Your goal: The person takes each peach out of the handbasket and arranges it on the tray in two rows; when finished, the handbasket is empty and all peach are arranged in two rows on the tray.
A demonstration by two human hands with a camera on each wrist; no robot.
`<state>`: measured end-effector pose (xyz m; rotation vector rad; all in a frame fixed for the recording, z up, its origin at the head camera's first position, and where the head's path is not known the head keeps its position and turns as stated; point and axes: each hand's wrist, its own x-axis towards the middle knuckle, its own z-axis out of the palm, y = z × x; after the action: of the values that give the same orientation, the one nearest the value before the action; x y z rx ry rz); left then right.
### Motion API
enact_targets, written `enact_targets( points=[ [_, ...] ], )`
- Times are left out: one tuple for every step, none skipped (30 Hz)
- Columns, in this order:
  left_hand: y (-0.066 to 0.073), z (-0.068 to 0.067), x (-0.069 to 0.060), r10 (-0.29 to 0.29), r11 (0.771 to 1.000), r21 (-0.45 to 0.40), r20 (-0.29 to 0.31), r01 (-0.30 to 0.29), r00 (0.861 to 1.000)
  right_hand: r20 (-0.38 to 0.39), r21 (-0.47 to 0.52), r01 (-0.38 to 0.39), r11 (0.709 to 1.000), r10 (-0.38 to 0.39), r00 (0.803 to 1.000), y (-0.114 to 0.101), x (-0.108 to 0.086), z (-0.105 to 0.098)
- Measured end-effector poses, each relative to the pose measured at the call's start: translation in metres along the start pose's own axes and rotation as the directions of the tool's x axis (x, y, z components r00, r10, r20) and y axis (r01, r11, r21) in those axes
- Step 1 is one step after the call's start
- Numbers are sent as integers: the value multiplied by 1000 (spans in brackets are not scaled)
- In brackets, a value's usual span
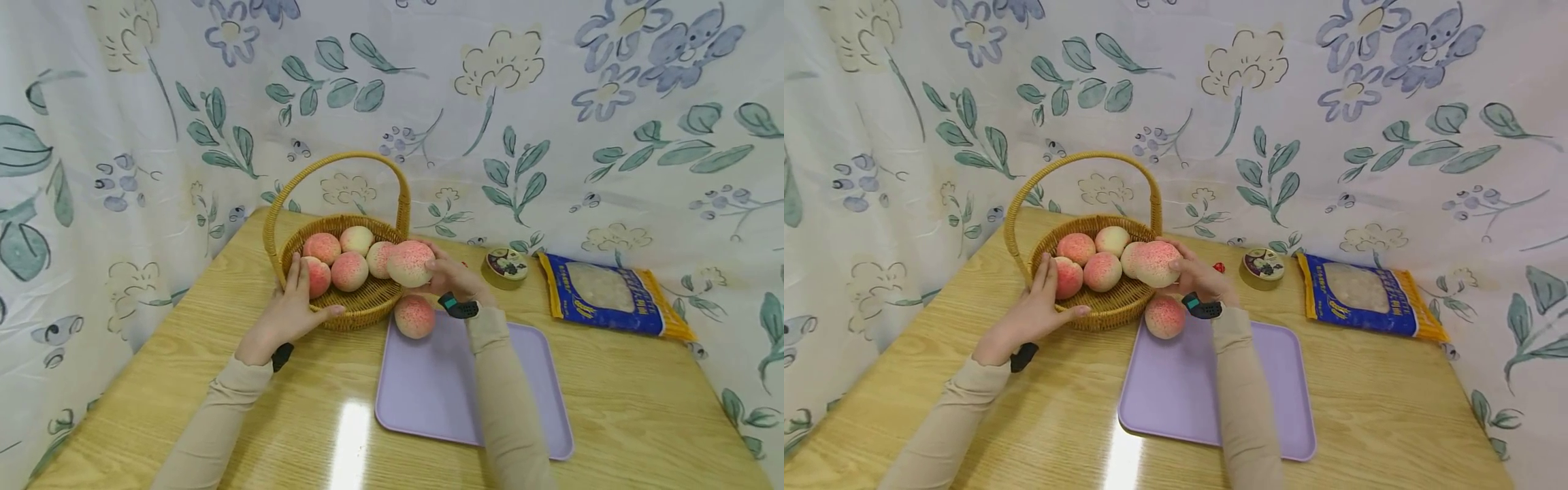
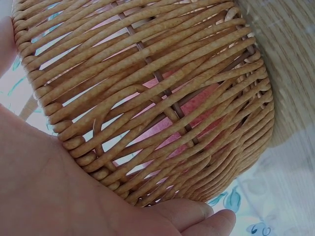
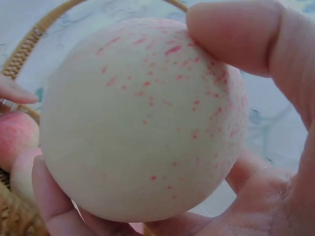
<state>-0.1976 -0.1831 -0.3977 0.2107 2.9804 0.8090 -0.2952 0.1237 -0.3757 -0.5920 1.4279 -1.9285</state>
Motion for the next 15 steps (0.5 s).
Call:
enact_targets(
  points=[
    [0, 0, 0, 1, 1000, -1, -1, -1, 1000, -7, 18, 15, 1000, -14, 1000, 0, -5, -3],
    [1, -1, 0, 2, 1000, 1, -2, -2, 1000, -16, 37, 30, 999, -29, 999, 1, -9, -5],
    [1, -1, -1, 2, 1000, 0, -2, -2, 1000, -23, 49, 44, 998, -43, 999, 3, -14, -8],
    [2, -1, -1, 1, 1000, -3, 0, -1, 1000, -40, 62, 52, 997, -49, 998, 4, -18, -11],
    [2, -2, -1, 1, 1000, -3, 0, -1, 1000, -54, 65, 59, 996, -55, 997, 6, -23, -13],
    [3, -2, -1, 0, 1000, -3, 1, 0, 1000, -67, 71, 68, 995, -63, 996, 8, -27, -16],
    [3, -2, -1, 1, 1000, -2, 3, -1, 1000, -81, 76, 70, 995, -64, 995, 11, -31, -19],
    [3, -2, -1, 2, 1000, -2, 5, -1, 1000, -97, 72, 68, 995, -61, 993, 13, -35, -23],
    [3, -2, -1, 1, 1000, -3, 5, -1, 1000, -110, 64, 61, 996, -53, 993, 15, -39, -26],
    [2, -2, -1, 2, 1000, -2, 5, -1, 1000, -123, 59, 49, 997, -41, 992, 17, -43, -30],
    [2, -1, -1, 2, 1000, -3, 5, -2, 1000, -132, 42, 35, 998, -30, 991, 20, -46, -33],
    [1, -1, 0, 2, 1000, 0, 5, -2, 1000, -140, 18, 19, 1000, -17, 990, 21, -49, -37],
    [1, 0, 0, 0, 1000, 0, 6, 0, 1000, -149, -7, -4, 1000, 3, 989, 23, -52, -40],
    [0, 0, 0, -3, 1000, 0, 9, 3, 1000, -163, -38, -26, 999, 20, 986, 25, -54, -43],
    [0, 0, 0, -4, 1000, -1, 10, 4, 1000, -178, -64, -48, 997, 36, 983, 27, -57, -45]
  ],
)
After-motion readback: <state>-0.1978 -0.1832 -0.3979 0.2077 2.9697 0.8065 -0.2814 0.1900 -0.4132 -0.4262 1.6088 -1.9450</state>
